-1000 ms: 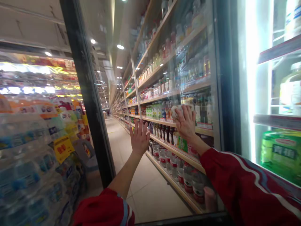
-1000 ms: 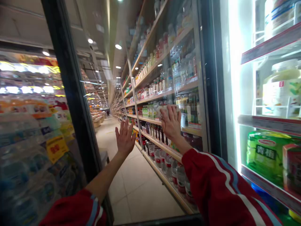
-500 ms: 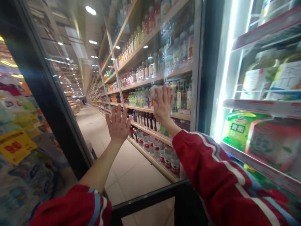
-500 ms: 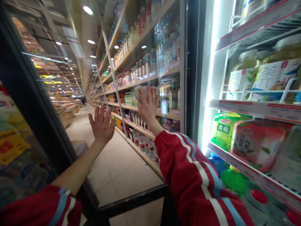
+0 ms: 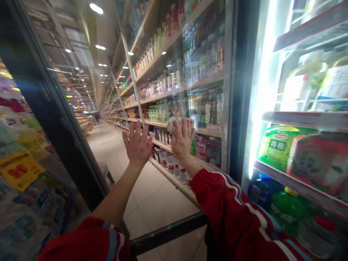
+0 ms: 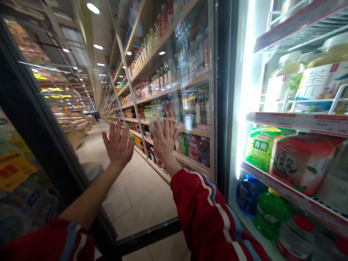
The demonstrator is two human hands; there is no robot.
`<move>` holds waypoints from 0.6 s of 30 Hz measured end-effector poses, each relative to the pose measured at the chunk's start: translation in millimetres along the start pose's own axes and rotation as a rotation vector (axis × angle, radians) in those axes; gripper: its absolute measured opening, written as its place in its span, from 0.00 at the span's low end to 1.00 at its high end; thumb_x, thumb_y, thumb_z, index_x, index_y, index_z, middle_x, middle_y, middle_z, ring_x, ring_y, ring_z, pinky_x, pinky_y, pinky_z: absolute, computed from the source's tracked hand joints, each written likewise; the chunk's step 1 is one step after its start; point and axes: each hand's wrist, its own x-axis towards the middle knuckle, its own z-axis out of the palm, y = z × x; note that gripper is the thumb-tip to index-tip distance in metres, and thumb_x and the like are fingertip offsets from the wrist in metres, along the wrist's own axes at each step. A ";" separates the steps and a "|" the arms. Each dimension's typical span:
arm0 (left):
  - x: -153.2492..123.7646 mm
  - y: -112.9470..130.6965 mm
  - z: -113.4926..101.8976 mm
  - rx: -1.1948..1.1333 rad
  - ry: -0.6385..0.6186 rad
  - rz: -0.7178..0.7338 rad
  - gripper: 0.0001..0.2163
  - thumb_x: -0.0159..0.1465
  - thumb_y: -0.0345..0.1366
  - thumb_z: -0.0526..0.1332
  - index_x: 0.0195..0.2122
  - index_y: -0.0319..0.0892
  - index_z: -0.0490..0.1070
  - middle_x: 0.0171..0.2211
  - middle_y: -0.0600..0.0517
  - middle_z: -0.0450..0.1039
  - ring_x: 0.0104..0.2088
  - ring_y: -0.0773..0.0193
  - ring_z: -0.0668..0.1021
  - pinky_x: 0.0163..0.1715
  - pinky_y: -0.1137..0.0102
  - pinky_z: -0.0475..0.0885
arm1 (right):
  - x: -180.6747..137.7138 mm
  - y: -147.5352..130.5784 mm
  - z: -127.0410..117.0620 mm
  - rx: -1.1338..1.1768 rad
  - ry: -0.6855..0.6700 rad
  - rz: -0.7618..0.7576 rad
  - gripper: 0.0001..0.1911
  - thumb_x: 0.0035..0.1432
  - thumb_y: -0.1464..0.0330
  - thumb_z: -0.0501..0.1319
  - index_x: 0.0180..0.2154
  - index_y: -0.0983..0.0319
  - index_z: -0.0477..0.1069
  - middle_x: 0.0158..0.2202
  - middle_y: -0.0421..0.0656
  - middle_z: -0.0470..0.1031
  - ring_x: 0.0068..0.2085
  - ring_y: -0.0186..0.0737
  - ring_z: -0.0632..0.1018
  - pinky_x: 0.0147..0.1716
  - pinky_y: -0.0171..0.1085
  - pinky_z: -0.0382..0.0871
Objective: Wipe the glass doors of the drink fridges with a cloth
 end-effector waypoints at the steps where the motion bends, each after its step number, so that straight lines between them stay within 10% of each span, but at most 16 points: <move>1: 0.0 0.7 -1.5 0.003 0.004 0.004 0.21 0.64 0.41 0.52 0.58 0.44 0.61 0.62 0.44 0.54 0.65 0.57 0.51 0.63 0.55 0.38 | -8.1 -7.8 -0.2 0.008 -0.021 -0.064 0.23 0.62 0.66 0.47 0.57 0.61 0.60 0.63 0.50 0.53 0.66 0.45 0.46 0.61 0.52 0.41; 6: -1.3 1.9 -6.8 0.025 0.017 0.048 0.21 0.64 0.40 0.52 0.58 0.43 0.61 0.62 0.44 0.55 0.65 0.57 0.51 0.63 0.56 0.39 | -29.5 -27.2 -0.6 0.043 -0.103 -0.216 0.22 0.60 0.66 0.50 0.56 0.55 0.62 0.62 0.45 0.55 0.66 0.44 0.47 0.62 0.53 0.41; 13: -2.8 -0.2 -4.1 0.015 0.030 0.051 0.20 0.64 0.39 0.52 0.57 0.44 0.62 0.61 0.45 0.57 0.64 0.58 0.52 0.63 0.57 0.39 | 5.6 -3.4 -3.9 -0.025 -0.058 0.100 0.26 0.62 0.68 0.46 0.61 0.63 0.53 0.65 0.50 0.47 0.66 0.48 0.43 0.62 0.55 0.39; 18: -8.3 -1.6 -2.6 0.040 0.030 0.080 0.21 0.63 0.38 0.52 0.58 0.43 0.61 0.62 0.45 0.55 0.65 0.59 0.51 0.63 0.57 0.41 | -23.1 -25.4 -1.3 0.021 -0.141 -0.166 0.23 0.60 0.66 0.50 0.58 0.56 0.60 0.64 0.45 0.52 0.66 0.44 0.44 0.62 0.53 0.39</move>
